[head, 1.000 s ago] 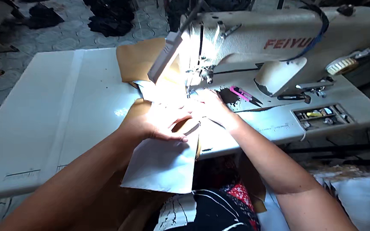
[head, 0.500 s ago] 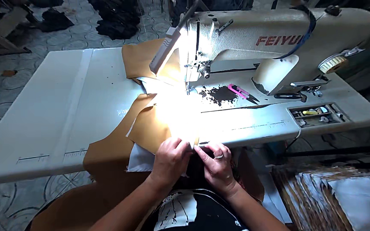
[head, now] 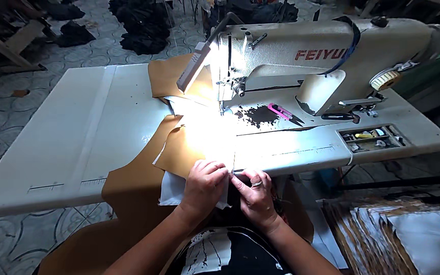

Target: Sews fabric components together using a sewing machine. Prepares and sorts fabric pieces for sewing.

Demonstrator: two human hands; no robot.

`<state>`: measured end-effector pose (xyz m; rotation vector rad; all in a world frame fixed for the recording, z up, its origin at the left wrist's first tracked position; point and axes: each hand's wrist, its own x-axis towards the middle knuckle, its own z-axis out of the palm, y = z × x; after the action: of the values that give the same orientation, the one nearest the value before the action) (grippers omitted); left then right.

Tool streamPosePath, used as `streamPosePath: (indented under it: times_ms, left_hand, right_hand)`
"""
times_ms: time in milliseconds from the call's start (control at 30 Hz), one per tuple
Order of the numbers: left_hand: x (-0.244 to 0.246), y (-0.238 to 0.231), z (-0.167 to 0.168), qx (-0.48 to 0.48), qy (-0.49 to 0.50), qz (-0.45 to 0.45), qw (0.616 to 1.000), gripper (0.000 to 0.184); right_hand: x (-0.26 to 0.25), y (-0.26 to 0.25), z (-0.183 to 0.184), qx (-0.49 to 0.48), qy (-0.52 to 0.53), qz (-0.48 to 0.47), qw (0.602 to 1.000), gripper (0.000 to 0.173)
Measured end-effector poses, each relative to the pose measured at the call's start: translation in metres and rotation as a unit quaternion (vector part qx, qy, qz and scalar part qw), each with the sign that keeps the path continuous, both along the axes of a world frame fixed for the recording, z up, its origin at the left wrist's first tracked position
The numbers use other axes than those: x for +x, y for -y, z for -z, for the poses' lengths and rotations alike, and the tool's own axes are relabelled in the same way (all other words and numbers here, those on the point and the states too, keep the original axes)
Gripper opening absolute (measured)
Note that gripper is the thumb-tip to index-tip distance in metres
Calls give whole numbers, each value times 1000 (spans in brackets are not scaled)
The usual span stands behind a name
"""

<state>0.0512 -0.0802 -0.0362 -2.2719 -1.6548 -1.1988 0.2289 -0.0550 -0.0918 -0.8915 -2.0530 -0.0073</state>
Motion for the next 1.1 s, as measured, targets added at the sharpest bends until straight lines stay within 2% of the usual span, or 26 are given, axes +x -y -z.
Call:
streamPosePath:
  times_ms: [233,433,567,667,900,1033,1100]
  left_hand:
    - [2,-2,3,-11,-31,-2,999,21]
    - [-3,-5,-7,-44,-42,0,998,22]
    - [-12,-8,-10,-107,-67,-38,991,40]
    - [-15,-5,-1,-112,-62,-45,991,45]
    - [-24,-24,3,-97,-67,-28,993,42]
    - [-29,-40,-9,-121,-90,-19,988,37]
    - [-20,-36,-11,-99,-97,-36,990,34]
  right_hand:
    - [2,-3,-3,-3,3,-18,1000,40]
    - [11,-22,-23,-32,69,-112,991,33]
    - [16,-31,-33,-20,92,-131,987,32]
    - [19,-35,-35,-10,106,-141,984,32]
    - [10,-49,-42,2,134,-131,982,33]
    - [3,-64,-46,-30,139,-136,980,33]
    - [1,-69,-47,-30,134,-141,980,30]
